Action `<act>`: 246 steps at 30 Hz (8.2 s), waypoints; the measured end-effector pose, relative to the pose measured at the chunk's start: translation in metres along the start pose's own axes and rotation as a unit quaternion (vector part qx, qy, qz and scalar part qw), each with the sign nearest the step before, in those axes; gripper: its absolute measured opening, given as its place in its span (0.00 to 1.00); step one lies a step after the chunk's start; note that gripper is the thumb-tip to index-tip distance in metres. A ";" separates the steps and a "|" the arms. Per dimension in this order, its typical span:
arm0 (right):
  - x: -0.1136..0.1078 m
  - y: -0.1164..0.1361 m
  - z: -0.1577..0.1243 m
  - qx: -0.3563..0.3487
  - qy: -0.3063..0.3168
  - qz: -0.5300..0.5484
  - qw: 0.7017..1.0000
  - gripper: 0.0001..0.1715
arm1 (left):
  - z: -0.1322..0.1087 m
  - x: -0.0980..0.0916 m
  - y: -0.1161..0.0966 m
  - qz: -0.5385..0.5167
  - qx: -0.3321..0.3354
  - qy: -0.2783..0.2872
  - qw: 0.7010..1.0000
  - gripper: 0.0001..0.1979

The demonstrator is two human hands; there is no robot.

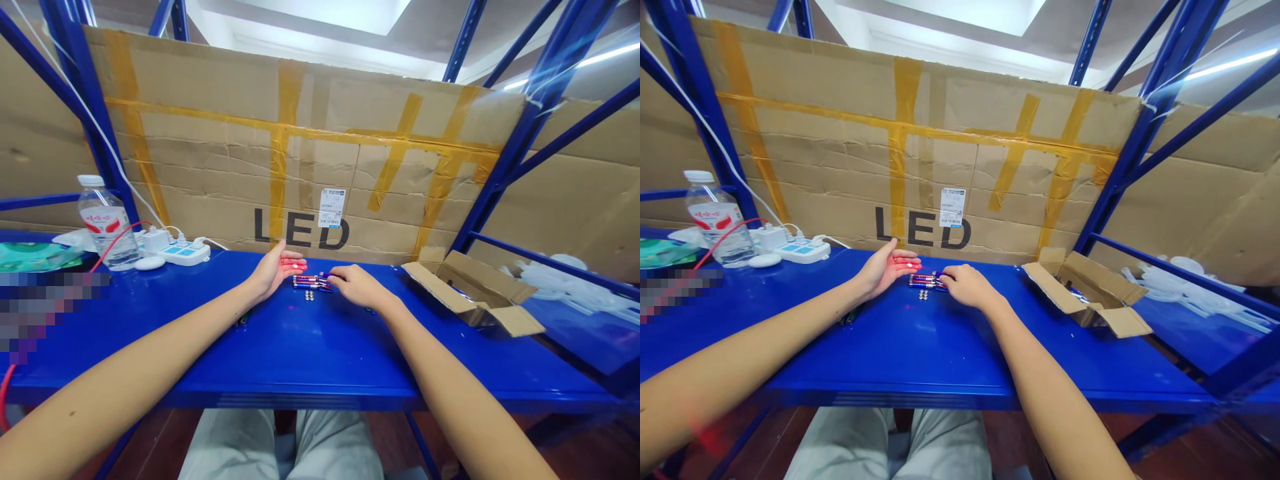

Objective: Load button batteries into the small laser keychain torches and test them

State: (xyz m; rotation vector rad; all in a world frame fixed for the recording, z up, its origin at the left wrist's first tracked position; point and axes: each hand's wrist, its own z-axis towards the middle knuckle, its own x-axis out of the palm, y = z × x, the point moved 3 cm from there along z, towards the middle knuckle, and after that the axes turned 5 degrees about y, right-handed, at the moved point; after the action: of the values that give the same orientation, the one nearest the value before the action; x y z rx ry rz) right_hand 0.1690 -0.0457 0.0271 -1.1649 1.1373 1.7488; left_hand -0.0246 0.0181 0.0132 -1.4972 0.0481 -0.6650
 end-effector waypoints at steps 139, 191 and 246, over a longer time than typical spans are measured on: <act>0.036 0.068 0.015 -0.260 -0.059 0.117 0.957 0.23 | -0.006 -0.070 -0.069 0.652 -0.106 0.324 0.677 0.10; -0.014 -0.036 0.015 -0.003 -0.013 0.193 0.981 0.13 | -0.036 0.021 -0.003 0.702 0.178 0.283 0.629 0.12; 0.020 -0.011 0.021 0.018 0.042 0.250 0.967 0.18 | -0.024 -0.004 -0.003 0.750 0.125 0.268 0.592 0.13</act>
State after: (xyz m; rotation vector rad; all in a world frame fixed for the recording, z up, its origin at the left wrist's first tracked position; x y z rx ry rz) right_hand 0.1662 -0.0209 0.0092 -0.9921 1.6134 2.0495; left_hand -0.0392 -0.0016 0.0119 -0.4765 1.4652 0.3437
